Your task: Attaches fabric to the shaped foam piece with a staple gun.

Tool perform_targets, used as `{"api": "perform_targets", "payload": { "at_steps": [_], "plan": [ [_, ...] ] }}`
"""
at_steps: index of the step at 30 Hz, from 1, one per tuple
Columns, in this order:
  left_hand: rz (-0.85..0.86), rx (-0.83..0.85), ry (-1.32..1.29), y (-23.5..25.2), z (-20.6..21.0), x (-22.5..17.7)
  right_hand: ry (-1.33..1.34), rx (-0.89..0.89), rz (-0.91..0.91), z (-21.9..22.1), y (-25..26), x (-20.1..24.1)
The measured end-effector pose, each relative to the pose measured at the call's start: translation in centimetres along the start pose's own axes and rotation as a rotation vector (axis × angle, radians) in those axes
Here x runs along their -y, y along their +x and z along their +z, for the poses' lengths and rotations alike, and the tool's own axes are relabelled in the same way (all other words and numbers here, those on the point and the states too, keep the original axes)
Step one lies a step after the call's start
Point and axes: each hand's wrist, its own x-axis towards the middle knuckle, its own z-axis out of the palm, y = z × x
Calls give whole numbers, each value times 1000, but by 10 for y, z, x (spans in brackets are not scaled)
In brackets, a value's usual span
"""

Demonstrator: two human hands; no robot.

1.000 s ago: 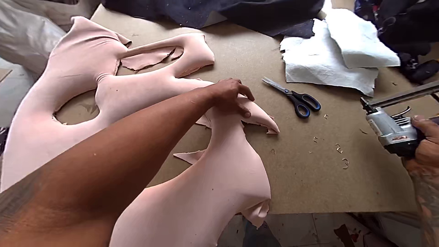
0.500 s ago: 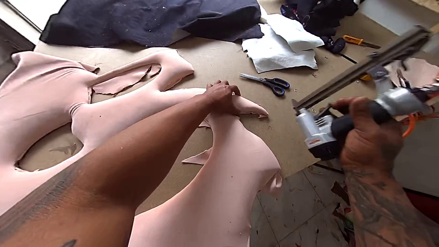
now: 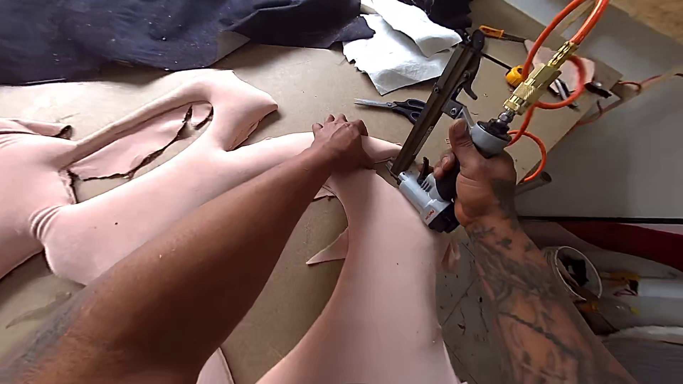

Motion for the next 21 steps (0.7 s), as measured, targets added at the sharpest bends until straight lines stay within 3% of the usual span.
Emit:
{"api": "perform_targets", "payload": {
  "at_steps": [8,21],
  "plan": [
    [17,-31,-60,1,0,4,-155,-151,12,43,0,-2],
    [53,-69,-80,1,2,6,-199,-108,-36,53,2,-8]
  ]
}}
